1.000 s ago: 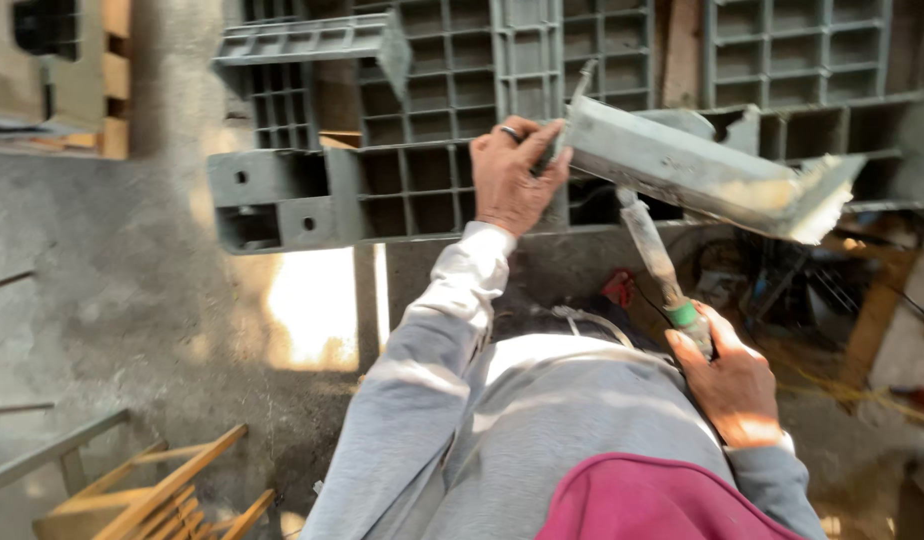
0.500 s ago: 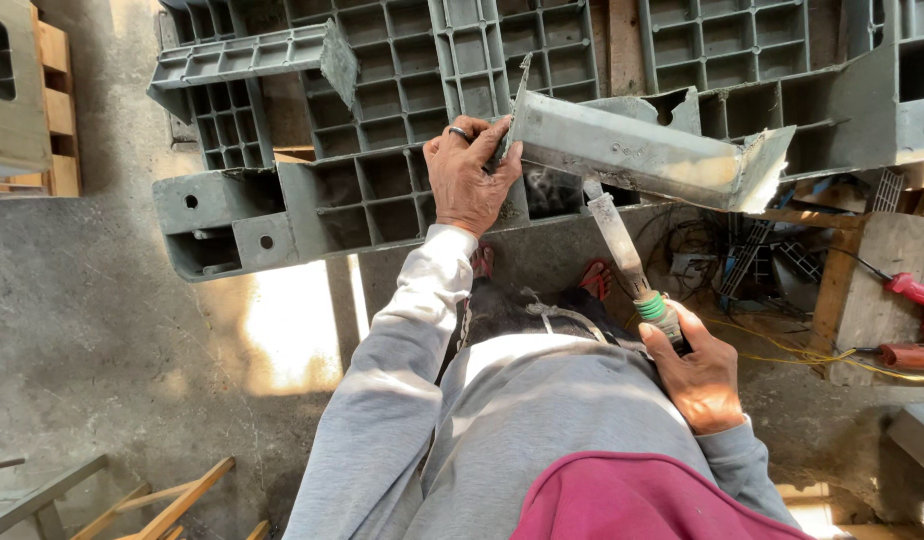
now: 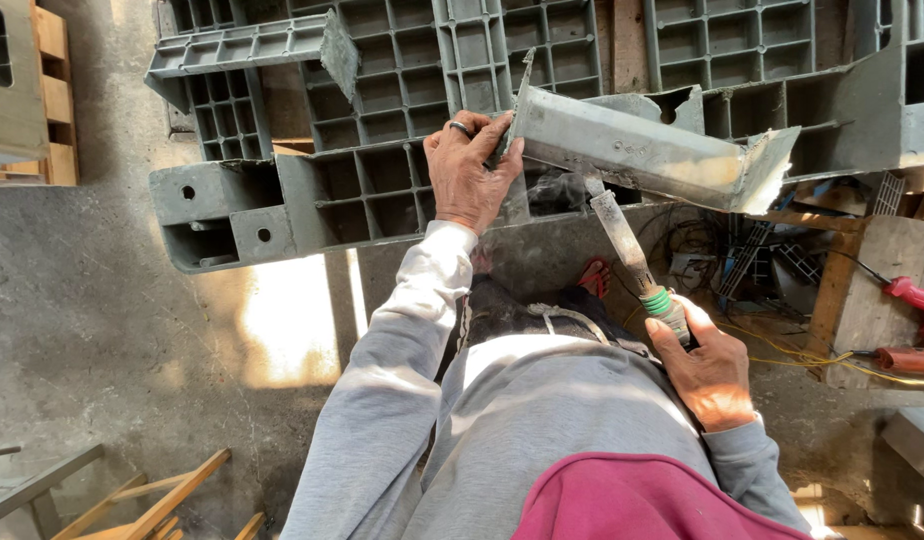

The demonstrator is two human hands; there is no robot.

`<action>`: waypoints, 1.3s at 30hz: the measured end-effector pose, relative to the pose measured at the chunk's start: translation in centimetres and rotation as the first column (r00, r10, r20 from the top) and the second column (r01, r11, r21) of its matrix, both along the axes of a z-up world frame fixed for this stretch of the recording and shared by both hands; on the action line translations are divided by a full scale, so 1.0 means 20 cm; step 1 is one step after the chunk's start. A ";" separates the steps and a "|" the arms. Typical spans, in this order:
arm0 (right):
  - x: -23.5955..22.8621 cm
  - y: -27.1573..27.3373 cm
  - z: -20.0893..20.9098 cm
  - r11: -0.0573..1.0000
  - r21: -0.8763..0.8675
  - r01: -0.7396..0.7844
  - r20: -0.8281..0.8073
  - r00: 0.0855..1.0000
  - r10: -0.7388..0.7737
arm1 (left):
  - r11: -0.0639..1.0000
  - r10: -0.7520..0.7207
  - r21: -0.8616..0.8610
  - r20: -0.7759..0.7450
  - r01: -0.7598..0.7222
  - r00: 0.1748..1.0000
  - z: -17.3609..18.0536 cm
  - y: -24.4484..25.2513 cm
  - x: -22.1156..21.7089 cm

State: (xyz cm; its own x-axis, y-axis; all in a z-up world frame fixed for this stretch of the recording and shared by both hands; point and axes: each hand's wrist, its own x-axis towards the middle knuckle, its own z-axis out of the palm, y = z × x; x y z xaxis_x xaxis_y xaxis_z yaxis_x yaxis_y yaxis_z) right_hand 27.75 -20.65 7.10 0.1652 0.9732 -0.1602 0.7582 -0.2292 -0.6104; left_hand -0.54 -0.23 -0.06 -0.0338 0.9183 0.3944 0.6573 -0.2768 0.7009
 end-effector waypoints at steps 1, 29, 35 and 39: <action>0.01 0.01 0.00 1.000 0.004 -0.005 0.014 1.000 0.005 | 1.000 0.003 0.001 0.000 -0.003 1.000 0.00 0.00 0.00; 0.10 0.15 0.08 0.981 -0.194 -0.003 0.150 0.988 0.033 | 1.000 -0.009 0.014 -0.005 0.009 1.000 0.03 0.01 0.00; 0.05 0.14 0.06 0.956 -0.282 0.079 0.195 0.980 -0.023 | 1.000 -0.006 -0.016 -0.007 0.006 1.000 0.03 0.02 0.00; 0.02 0.12 0.03 0.962 -0.258 0.093 0.186 0.982 -0.045 | 1.000 -0.018 -0.019 0.008 0.018 1.000 0.03 0.02 0.00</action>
State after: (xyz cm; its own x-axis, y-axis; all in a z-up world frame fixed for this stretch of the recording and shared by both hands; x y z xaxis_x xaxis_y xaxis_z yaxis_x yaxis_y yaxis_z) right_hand 28.18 -18.25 7.80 0.2791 0.8851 -0.3725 0.8251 -0.4195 -0.3785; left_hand -0.54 0.07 0.53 -0.0204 0.9260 0.3769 0.6468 -0.2753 0.7113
